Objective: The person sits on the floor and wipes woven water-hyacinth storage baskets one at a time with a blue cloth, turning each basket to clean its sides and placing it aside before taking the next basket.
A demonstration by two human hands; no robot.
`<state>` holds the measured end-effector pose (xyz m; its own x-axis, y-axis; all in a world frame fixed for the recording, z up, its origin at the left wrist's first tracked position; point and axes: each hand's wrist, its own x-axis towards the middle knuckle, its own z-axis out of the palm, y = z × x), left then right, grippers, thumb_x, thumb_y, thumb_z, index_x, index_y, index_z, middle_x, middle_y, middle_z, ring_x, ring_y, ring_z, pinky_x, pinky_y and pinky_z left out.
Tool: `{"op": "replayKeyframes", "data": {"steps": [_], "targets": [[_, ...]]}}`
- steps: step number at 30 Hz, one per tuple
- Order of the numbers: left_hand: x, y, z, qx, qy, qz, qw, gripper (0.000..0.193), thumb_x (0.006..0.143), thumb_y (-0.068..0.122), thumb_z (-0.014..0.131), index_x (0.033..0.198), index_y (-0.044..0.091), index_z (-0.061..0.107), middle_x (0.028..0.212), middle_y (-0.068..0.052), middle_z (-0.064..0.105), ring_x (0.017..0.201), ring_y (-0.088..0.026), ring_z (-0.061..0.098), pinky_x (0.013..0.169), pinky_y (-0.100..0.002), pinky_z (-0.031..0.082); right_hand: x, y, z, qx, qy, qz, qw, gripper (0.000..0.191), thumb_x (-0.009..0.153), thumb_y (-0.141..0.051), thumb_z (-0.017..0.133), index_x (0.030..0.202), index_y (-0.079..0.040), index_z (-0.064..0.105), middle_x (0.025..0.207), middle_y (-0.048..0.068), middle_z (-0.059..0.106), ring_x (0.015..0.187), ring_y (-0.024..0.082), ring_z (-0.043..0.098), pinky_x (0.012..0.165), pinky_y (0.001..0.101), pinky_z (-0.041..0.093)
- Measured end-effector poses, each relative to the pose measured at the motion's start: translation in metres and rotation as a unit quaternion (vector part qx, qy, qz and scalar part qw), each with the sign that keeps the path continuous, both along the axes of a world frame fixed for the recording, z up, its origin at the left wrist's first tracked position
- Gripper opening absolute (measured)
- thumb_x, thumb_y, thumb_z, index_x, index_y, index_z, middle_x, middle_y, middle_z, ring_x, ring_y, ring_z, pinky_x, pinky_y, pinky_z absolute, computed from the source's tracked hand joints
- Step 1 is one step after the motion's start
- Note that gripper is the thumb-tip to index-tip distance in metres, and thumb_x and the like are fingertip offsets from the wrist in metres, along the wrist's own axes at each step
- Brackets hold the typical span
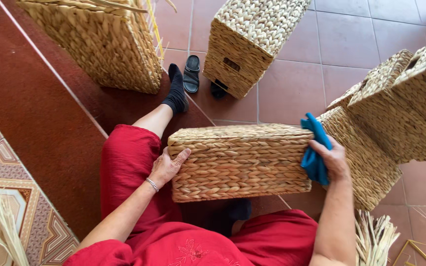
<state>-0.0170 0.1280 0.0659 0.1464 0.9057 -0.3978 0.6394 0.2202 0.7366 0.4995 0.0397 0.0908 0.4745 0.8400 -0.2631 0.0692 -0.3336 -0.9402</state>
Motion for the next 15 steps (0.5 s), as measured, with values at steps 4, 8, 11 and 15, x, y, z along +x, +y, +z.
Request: {"op": "replayKeyframes", "data": {"steps": [4,8,11,15], "targets": [[0.01,0.012,-0.021,-0.02,0.008,0.021,1.0,0.108,0.08,0.079,0.052,0.161,0.012,0.028,0.126,-0.023,0.069,0.122,-0.039,0.063,0.104,-0.044,0.047,-0.02,0.02,-0.017,0.069,-0.14,-0.062,0.986,0.041,0.089,-0.024,0.082,0.124,-0.008,0.07,0.1,0.005,0.073,0.083,0.015,0.068,0.076,0.0312,0.055],[0.021,0.032,-0.036,0.182,0.093,0.022,0.979,0.096,0.092,0.067,0.059,0.16,0.006,0.03,0.137,-0.022,0.058,0.132,-0.037,0.052,0.116,-0.043,0.039,-0.051,0.038,-0.023,0.009,-0.568,-0.056,0.821,0.061,0.09,-0.054,0.072,0.131,-0.008,0.066,0.094,0.023,0.067,0.073,0.034,0.068,0.066,0.0482,0.056],[0.028,0.046,-0.038,0.304,-0.082,0.033,0.949,0.088,0.098,0.051,0.065,0.157,-0.003,0.027,0.154,-0.029,0.039,0.141,-0.042,0.04,0.117,-0.045,0.032,-0.09,0.059,-0.02,-0.036,-0.637,0.005,0.77,0.061,0.1,-0.059,0.056,0.137,-0.011,0.061,0.1,0.027,0.062,0.075,0.04,0.067,0.061,0.0512,0.057],[0.057,0.042,-0.034,0.123,-0.345,0.168,0.915,0.08,0.093,0.039,0.063,0.155,0.002,0.029,0.151,-0.022,0.044,0.133,-0.037,0.05,0.107,-0.046,0.041,-0.187,0.074,-0.009,0.006,-0.559,0.14,0.818,0.042,0.109,-0.045,0.047,0.133,-0.011,0.056,0.101,0.025,0.061,0.078,0.039,0.068,0.059,0.0494,0.058]]}}
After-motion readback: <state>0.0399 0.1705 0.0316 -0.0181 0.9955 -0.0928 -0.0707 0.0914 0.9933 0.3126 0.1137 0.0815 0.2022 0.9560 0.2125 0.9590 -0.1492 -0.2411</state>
